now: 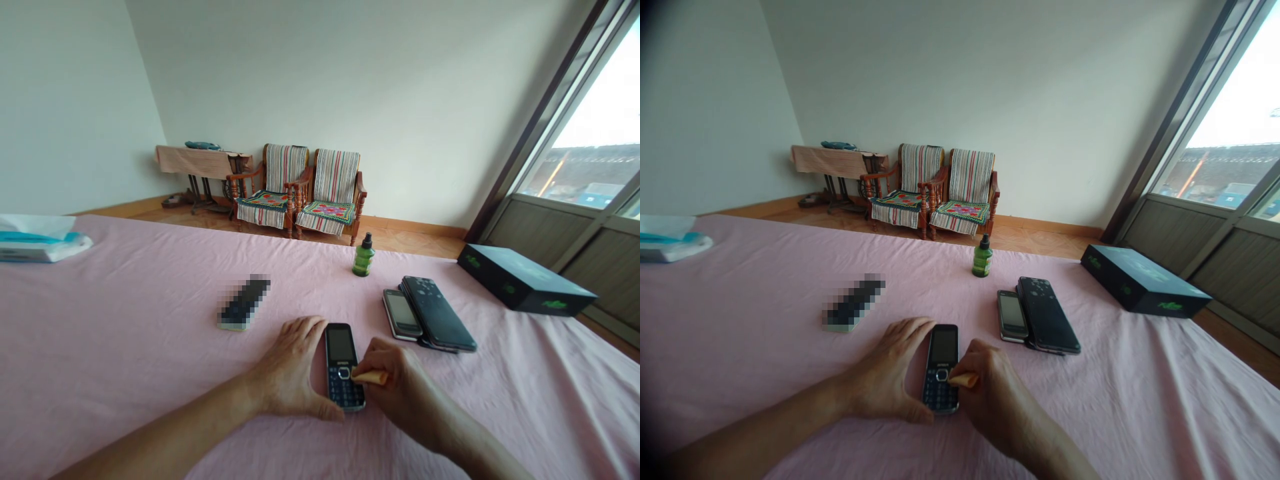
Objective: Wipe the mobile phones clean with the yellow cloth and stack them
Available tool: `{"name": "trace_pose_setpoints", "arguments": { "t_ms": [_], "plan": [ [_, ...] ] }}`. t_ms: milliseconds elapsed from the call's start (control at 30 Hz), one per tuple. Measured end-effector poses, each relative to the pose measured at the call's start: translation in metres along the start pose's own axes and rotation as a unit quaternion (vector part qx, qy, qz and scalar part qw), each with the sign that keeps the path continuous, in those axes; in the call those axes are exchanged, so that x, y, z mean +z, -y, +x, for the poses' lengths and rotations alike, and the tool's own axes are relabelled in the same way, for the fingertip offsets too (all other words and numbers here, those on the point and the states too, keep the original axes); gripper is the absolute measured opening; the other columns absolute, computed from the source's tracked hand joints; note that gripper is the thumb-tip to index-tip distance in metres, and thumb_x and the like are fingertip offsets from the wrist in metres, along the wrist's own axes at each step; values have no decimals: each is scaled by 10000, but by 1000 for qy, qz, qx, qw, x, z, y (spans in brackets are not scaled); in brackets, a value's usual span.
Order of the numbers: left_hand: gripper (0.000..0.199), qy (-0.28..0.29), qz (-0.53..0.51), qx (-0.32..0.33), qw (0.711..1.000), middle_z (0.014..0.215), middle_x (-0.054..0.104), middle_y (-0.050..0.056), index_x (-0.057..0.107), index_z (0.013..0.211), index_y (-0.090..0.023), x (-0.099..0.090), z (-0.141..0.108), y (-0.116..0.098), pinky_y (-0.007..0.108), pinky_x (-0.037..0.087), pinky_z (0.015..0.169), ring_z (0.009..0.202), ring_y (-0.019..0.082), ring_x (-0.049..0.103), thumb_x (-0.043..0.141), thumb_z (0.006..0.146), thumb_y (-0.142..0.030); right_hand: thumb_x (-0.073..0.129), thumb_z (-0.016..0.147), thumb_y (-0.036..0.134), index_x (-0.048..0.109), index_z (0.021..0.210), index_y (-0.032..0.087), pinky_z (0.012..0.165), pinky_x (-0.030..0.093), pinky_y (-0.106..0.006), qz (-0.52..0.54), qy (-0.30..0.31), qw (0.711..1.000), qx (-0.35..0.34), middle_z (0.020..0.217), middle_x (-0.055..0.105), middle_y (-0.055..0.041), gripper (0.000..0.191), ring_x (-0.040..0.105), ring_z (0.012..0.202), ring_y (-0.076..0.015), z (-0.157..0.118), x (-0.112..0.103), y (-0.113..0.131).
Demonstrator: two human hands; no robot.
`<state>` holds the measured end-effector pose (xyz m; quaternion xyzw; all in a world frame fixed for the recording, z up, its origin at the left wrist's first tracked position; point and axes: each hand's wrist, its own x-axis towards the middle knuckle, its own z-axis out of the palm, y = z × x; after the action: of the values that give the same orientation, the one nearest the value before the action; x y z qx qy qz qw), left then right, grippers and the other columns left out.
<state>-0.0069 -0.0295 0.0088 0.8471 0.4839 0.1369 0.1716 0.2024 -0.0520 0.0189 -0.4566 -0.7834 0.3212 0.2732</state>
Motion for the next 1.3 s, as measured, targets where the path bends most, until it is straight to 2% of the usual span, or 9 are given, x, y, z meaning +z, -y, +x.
{"name": "trace_pose_setpoints", "arguments": {
  "t_ms": [133,300,533,733,933,1100,1300],
  "plan": [
    [1103,-2,1,6,1000,1427,349,184,332,1374,-163,1,0,1,544,249,1083,1311,389,312,719,487,-690,485,675,-40,723,736,202,566,367,-203,-2,-10,1000,-11,754,582,0,345,557,679,-98,1,2,-4],
    [1110,-10,-12,4,1000,1412,372,177,343,1372,-167,1,0,1,548,255,1078,1301,401,323,728,473,-693,510,696,-3,721,687,198,567,362,-219,-35,-4,999,-1,702,577,-2,291,545,647,-106,1,-4,-4],
    [1097,-10,2,5,1000,1413,369,177,339,1371,-169,1,0,2,545,269,1071,1297,389,332,719,484,-691,493,684,-16,719,717,195,562,364,-200,-1,-1,1000,-5,747,594,-2,311,561,674,-96,1,1,-2],
    [1117,-6,-2,0,1000,1416,366,187,336,1376,-148,0,-1,0,550,247,1082,1301,403,321,726,479,-688,496,658,-8,731,695,194,561,363,-213,-27,27,999,9,704,596,1,313,553,638,-99,-1,-12,4],
    [1114,-12,-3,4,1000,1422,359,179,335,1378,-171,2,0,3,552,260,1075,1301,403,323,731,473,-686,493,669,-30,734,732,197,571,383,-189,26,35,999,-3,752,604,0,337,575,679,-94,-1,-9,7],
    [1113,-16,-9,11,1000,1425,358,177,328,1383,-177,3,-1,3,560,257,1072,1299,406,325,733,478,-683,489,639,-33,725,693,186,571,380,-200,-4,46,999,6,723,602,-1,327,559,655,-98,-1,-12,5],
    [1116,-2,3,-4,1000,1416,364,190,348,1368,-148,-1,-1,-2,548,260,1079,1297,402,328,723,472,-697,483,656,-48,735,733,203,570,378,-184,26,61,998,-8,758,607,6,364,570,680,-89,-2,-10,8]
  ]
}}
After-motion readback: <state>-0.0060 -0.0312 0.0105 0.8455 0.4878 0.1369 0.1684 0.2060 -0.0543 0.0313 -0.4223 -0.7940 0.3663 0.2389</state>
